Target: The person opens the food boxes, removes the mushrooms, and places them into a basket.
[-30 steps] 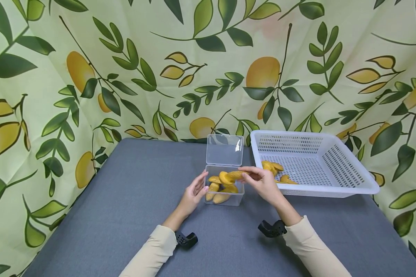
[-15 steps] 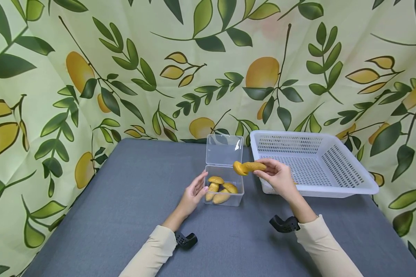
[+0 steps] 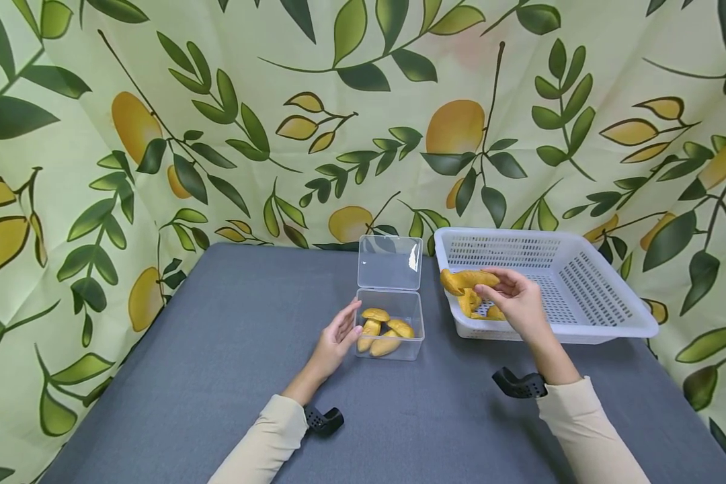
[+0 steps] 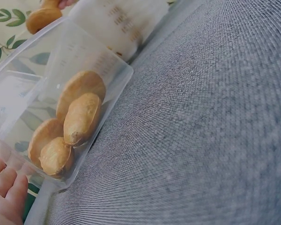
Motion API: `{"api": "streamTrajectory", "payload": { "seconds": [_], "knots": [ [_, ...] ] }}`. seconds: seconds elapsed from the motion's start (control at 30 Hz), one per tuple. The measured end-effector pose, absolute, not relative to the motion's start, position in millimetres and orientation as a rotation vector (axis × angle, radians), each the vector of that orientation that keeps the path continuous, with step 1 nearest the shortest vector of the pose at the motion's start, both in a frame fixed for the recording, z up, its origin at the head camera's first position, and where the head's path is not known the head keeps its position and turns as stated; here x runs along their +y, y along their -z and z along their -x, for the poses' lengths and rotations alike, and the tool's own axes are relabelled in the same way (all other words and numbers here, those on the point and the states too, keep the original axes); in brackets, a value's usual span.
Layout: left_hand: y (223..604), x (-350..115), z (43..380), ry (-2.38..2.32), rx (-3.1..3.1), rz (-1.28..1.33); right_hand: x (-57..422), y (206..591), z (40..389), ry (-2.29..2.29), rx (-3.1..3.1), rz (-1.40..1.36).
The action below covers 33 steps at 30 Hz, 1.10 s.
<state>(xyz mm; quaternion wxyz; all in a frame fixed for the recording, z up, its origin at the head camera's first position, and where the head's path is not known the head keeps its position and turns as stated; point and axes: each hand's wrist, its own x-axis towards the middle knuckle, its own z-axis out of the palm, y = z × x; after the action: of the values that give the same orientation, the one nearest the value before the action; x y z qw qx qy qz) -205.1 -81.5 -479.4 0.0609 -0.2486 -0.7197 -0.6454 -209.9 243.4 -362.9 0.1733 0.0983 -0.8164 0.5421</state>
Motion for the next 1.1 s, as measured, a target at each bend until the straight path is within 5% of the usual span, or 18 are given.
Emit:
{"api": "streamTrajectory", "payload": {
  "seconds": [0.63,1.1],
  "knots": [
    [477,-83,203,1.942,-2.187,0.75,282,379,214,-1.156,-2.544,-0.092],
    [479,-82,205,1.945,-2.179,0.745,261,374,206,-1.267,-2.472,-0.264]
  ]
}}
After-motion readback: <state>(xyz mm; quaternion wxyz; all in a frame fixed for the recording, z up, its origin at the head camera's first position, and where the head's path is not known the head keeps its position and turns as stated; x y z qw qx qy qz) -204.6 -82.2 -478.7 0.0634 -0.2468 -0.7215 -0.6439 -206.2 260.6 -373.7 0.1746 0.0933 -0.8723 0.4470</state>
